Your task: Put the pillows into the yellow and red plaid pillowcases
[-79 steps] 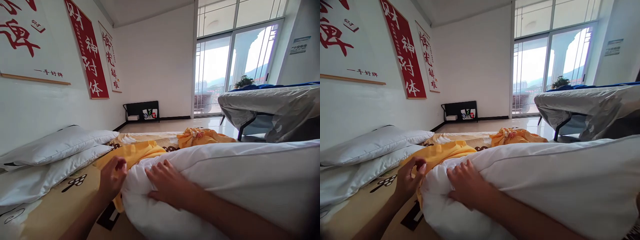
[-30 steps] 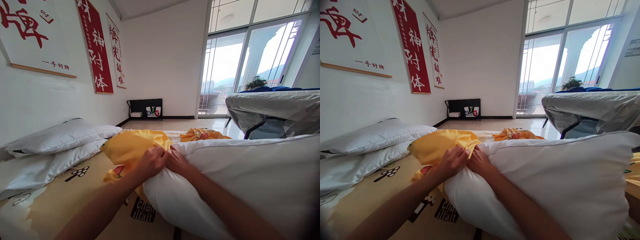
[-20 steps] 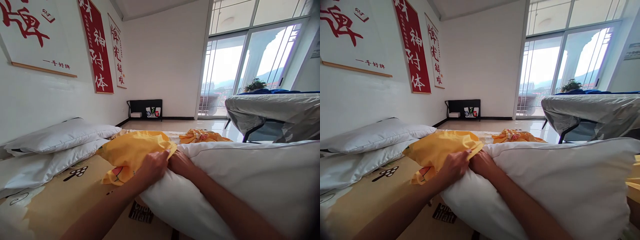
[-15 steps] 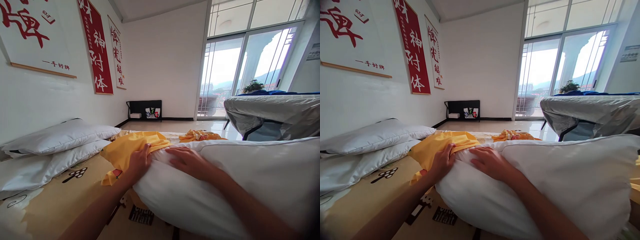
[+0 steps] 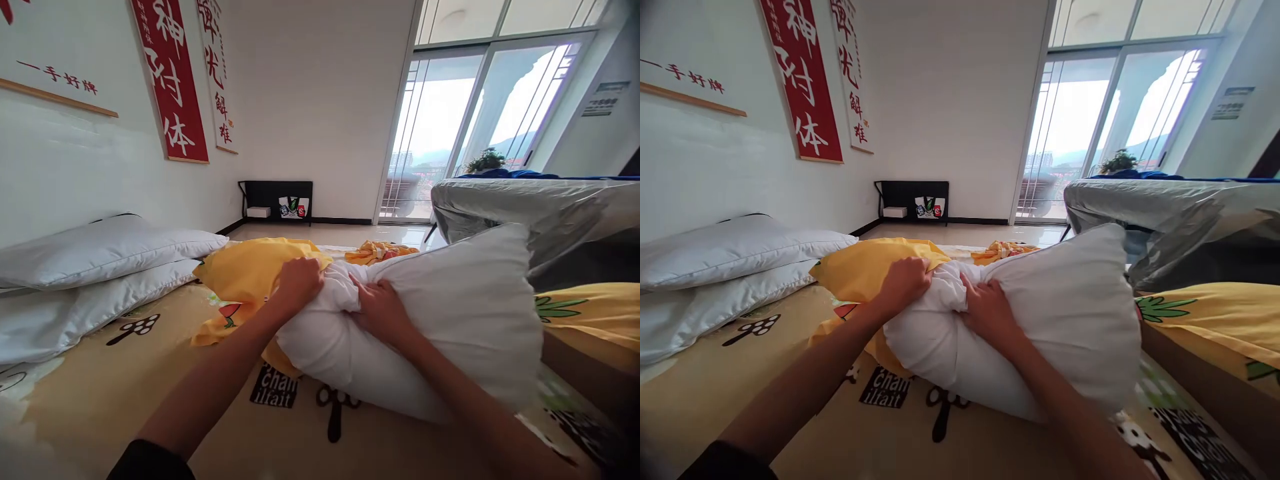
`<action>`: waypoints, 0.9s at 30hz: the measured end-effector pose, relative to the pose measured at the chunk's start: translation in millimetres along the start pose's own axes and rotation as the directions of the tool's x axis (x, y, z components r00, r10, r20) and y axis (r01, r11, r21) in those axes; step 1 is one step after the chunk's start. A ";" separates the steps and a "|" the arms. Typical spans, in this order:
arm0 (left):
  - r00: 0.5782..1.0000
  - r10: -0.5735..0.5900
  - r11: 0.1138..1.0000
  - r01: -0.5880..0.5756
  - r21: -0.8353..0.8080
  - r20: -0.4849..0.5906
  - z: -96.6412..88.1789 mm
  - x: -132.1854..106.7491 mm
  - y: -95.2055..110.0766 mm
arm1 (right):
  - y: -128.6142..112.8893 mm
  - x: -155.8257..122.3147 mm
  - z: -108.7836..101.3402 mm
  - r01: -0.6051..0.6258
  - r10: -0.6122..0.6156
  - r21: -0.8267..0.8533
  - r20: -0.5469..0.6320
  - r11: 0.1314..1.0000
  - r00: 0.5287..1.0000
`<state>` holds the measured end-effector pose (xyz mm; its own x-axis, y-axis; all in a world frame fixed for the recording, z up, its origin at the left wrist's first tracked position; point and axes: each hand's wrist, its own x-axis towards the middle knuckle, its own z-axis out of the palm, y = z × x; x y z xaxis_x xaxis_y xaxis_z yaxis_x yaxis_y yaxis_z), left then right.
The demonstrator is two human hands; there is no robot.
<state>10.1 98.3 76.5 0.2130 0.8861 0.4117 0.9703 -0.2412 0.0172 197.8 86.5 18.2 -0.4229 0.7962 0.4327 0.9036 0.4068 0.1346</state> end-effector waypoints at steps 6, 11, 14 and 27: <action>1.000 -0.006 0.999 0.004 -0.050 -0.031 17.7 26.9 12.5 | -40.1 -4.6 3.1 0.131 -0.146 0.109 0.142 0.985 0.979; 0.993 0.114 0.991 -0.114 -0.075 -0.013 23.7 29.6 48.8 | -50.0 -8.1 11.8 0.248 -0.261 0.176 0.052 0.953 0.964; 0.976 0.218 0.974 -0.218 -0.056 -0.013 23.5 16.5 74.5 | -34.2 6.5 25.7 0.075 -0.065 0.223 -0.054 0.972 0.996; 0.975 0.069 0.987 -0.036 0.156 -0.210 37.1 -20.1 0.6 | 40.2 -1.5 32.8 0.013 0.035 0.195 -0.239 0.981 0.970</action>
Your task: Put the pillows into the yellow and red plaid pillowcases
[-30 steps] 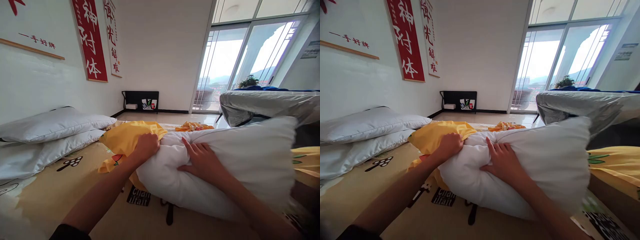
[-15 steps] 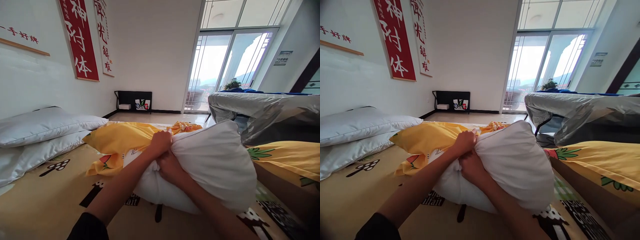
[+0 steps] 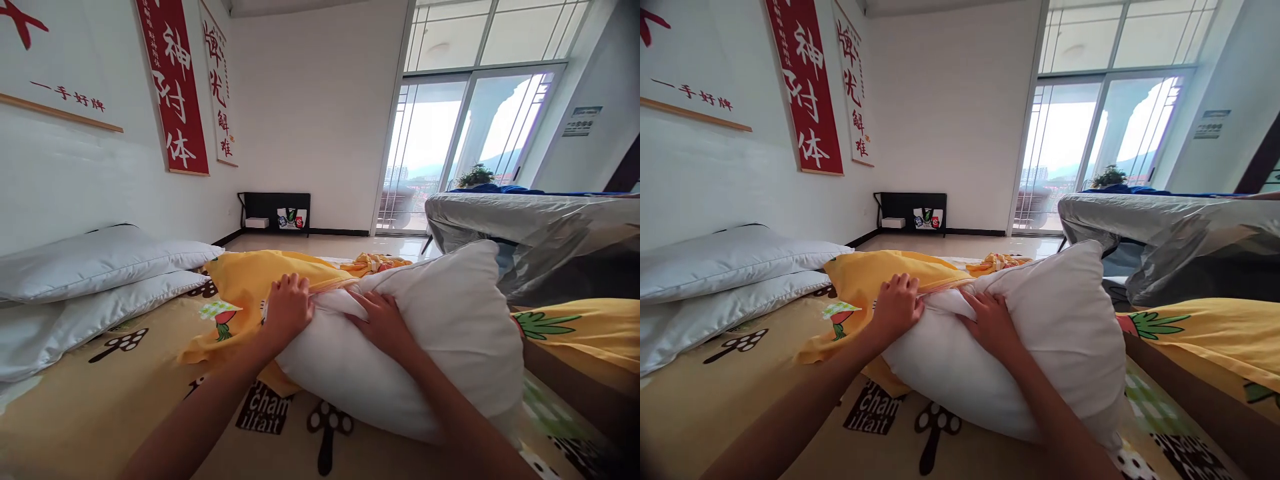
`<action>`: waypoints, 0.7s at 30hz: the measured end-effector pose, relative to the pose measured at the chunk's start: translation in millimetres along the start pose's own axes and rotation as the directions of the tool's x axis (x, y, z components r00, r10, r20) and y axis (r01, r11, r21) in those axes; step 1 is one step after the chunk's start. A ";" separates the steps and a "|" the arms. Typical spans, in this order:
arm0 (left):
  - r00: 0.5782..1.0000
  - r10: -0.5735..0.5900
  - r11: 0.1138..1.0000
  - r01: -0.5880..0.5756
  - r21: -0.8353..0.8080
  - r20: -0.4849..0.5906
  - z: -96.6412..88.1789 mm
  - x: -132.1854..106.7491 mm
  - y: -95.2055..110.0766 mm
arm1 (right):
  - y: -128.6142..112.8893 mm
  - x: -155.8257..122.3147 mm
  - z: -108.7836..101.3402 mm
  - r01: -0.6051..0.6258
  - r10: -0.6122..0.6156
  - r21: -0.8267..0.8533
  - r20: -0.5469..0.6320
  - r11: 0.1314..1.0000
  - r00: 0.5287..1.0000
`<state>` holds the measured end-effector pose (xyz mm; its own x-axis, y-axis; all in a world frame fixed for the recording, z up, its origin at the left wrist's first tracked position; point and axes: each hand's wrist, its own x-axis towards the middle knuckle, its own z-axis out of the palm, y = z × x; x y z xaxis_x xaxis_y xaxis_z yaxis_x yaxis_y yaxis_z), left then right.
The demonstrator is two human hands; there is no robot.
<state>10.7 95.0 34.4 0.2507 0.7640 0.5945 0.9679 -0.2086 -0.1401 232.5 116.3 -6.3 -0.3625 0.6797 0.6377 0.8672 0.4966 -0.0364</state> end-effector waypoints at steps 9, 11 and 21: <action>0.987 -0.160 0.971 0.162 -0.175 0.027 21.3 -5.8 -4.1 | -85.2 14.0 -26.1 0.165 -0.198 -0.169 -0.204 0.972 0.959; 0.990 -0.136 0.964 0.127 -0.233 -0.025 14.1 -11.9 0.0 | -88.3 23.7 -14.3 0.119 -0.161 -0.204 -0.200 0.972 0.966; 0.940 0.317 0.871 -0.340 -0.356 -0.124 8.6 -60.5 7.1 | -45.5 28.3 16.8 0.070 -0.099 -0.156 -0.184 0.985 0.978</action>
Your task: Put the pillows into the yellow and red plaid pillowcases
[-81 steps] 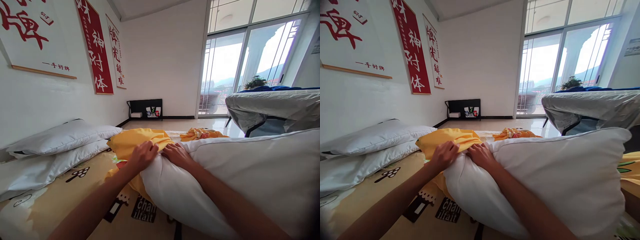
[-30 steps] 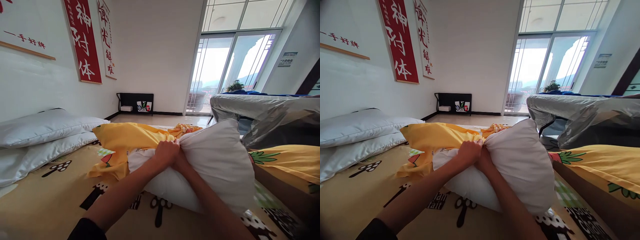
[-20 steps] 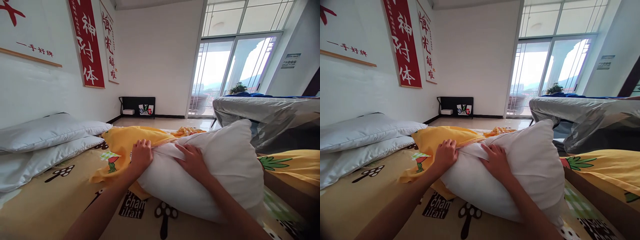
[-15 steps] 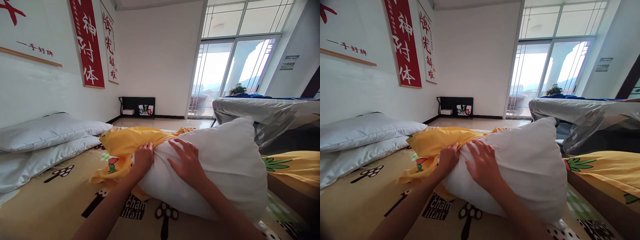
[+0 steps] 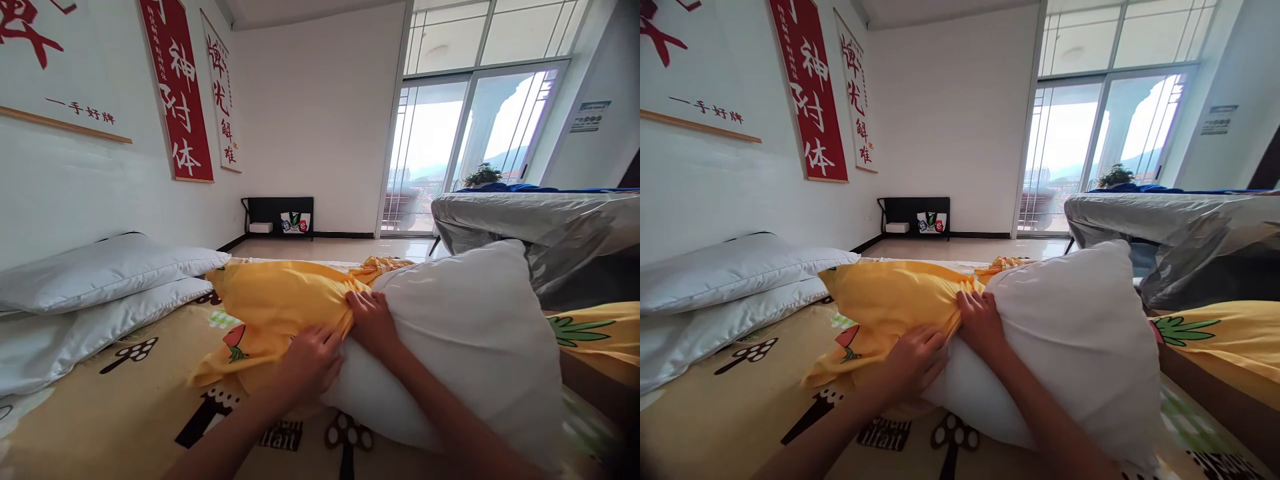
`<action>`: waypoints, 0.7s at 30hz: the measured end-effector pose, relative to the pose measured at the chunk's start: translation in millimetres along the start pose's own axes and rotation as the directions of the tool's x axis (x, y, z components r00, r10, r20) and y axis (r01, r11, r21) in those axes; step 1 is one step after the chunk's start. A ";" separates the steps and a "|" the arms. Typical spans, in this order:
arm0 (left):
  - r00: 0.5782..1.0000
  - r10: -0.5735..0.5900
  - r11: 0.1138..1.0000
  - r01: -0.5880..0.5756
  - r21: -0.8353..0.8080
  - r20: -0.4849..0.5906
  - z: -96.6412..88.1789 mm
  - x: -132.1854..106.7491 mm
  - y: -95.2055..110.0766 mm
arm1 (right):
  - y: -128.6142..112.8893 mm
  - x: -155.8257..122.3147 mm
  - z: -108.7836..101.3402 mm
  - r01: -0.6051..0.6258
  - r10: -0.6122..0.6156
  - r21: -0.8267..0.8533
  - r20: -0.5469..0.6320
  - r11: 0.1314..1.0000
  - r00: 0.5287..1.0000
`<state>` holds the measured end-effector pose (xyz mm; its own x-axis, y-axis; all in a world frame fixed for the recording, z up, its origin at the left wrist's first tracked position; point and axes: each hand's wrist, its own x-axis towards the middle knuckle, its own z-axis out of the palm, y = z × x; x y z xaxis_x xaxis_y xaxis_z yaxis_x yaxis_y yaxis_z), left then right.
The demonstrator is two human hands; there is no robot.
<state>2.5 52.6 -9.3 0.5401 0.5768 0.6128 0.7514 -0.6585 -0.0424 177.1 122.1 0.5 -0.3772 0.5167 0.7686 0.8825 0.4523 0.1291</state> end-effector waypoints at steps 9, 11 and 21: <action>0.610 -0.625 0.779 0.446 -0.440 -0.487 -71.2 -47.0 -128.7 | 35.5 -37.8 -36.3 0.140 -0.131 0.036 -0.196 0.989 0.972; 0.718 -0.671 0.635 0.427 -0.644 -0.186 -80.2 -45.7 -134.0 | 30.9 -38.9 -37.0 0.147 -0.135 0.046 -0.196 0.988 0.971; 0.750 -0.646 0.373 0.473 -0.799 0.143 -69.7 1.4 -61.6 | -15.7 -58.6 -66.4 0.215 -0.233 0.161 0.107 0.963 0.966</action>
<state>-69.5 60.2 49.1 -0.0256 0.9269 0.3745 0.2324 -0.3589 0.9040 204.0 36.4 -4.9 -0.6006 0.4716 0.6457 0.7238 0.6638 0.1885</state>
